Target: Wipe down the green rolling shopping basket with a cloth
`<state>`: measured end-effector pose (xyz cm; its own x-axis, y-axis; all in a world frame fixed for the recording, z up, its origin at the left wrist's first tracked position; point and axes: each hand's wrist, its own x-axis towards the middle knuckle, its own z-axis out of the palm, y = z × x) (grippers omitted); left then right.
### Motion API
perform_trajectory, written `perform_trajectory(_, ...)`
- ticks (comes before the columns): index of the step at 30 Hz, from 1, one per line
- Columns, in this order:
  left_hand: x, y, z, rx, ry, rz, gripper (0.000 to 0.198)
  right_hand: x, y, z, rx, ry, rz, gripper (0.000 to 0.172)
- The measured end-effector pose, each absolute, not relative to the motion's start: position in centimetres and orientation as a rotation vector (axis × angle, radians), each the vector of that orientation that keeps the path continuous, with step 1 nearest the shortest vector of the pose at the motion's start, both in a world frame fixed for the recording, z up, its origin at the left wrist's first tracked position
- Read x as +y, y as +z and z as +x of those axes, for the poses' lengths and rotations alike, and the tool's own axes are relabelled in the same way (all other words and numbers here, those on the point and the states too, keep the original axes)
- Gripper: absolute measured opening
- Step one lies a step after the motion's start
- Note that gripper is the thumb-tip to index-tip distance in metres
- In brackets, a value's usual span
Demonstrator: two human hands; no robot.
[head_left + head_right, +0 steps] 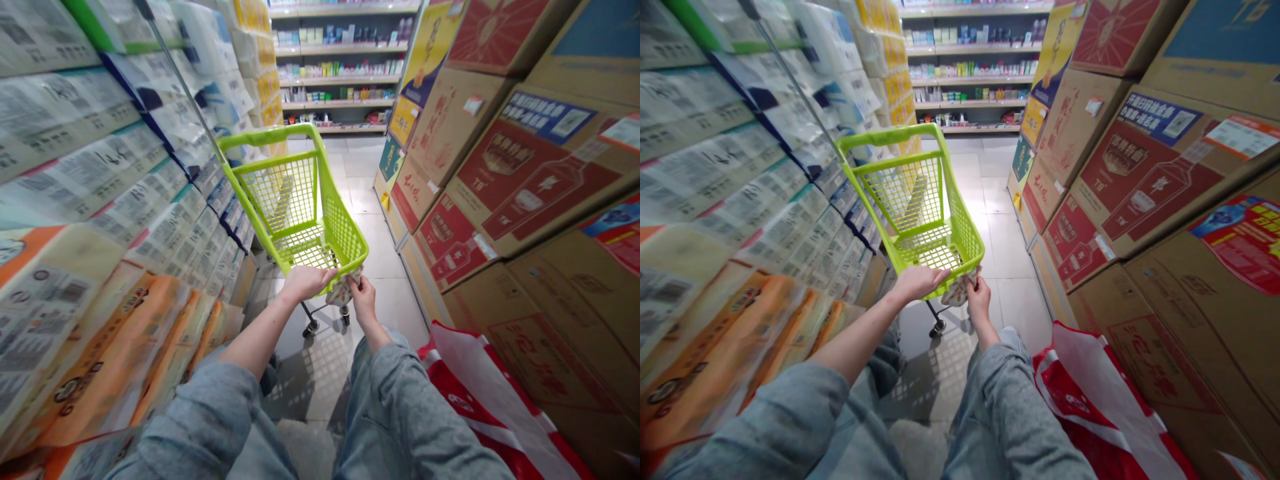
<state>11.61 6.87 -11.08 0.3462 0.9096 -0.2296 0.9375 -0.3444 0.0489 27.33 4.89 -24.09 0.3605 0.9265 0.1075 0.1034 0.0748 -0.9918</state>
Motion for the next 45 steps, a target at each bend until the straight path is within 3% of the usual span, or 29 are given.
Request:
perform_trajectory(17, 7.3, -10.7, 10.4, 1.578, -0.287, 2.46, 0.064, 8.3, -24.3, 28.4, -0.762, 0.935, -1.142, 0.035)
perform_trajectory(27, 8.1, -11.4, 12.4, 1.501, -0.263, 2.601, 0.067, 8.7, -23.2, 29.5, -0.943, 0.893, -1.298, 0.02)
perform_trajectory(35, 8.4, -11.8, 12.1, 1.526, -0.271, 2.594, 0.07, 8.4, -23.4, 29.3, -0.461, 1.201, -1.082, 0.028)
perform_trajectory(45, 8.9, -11.9, 13.1, 1.587, -0.273, 2.586, 0.069, 7.9, -22.9, 29.7, -0.965, 0.879, -1.201, 0.036)
